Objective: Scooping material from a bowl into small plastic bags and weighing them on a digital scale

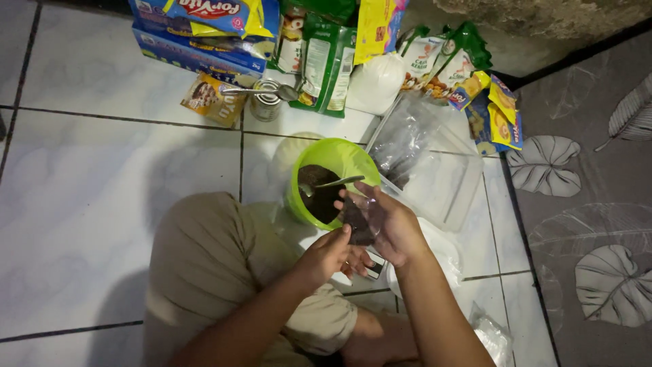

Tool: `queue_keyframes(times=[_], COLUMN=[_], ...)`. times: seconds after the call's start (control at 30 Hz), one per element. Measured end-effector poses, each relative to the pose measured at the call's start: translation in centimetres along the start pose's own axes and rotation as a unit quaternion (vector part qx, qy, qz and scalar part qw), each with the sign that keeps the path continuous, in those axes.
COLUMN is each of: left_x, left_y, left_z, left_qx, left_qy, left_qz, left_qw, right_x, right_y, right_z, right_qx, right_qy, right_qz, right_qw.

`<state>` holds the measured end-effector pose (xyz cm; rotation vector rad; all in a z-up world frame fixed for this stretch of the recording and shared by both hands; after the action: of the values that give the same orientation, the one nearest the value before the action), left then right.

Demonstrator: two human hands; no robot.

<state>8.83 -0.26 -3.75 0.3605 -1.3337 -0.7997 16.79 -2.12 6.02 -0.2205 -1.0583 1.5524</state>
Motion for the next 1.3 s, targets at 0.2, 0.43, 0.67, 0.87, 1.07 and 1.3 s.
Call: queue_keyframes(times=[0.2, 0.43, 0.67, 0.87, 1.07, 1.3], left_x=[0.0, 0.2, -0.4, -0.2, -0.2, 0.4], left_y=[0.0, 0.3, -0.8, -0.4, -0.5, 0.9], left_z=[0.0, 0.2, -0.6, -0.4, -0.4, 0.5], left_qx=[0.008, 0.005, 0.010, 0.004, 0.006, 0.005], left_qy=[-0.017, -0.010, -0.024, -0.017, -0.008, 0.000], left_qz=[-0.024, -0.031, -0.040, -0.037, -0.043, -0.045], left_qw=[1.000, 0.999, 0.999, 0.999, 0.999, 0.999], right_x=[0.0, -0.1, 0.1, 0.9, 0.4, 0.7], right_y=[0.2, 0.2, 0.0, -0.3, -0.1, -0.2], right_z=[0.0, -0.1, 0.2, 0.6, 0.3, 0.6], right_qx=[0.017, 0.014, 0.016, 0.014, 0.016, 0.017], right_qy=[0.023, 0.029, 0.023, 0.022, 0.015, 0.004], right_qz=[-0.003, 0.005, -0.004, -0.002, 0.006, 0.003], right_qw=[1.000, 0.999, 1.000, 1.000, 1.000, 1.000])
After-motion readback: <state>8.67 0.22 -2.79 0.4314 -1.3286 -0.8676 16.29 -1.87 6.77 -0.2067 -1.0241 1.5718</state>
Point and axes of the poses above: each hand's wrist, its own z-axis away from the middle knuckle, its own x-axis out of the palm, y = z × x, the point moved 8 cm from there along -z, towards the middle knuckle, and after that the axes turned 7 degrees about -z, right-handed, at the moved point
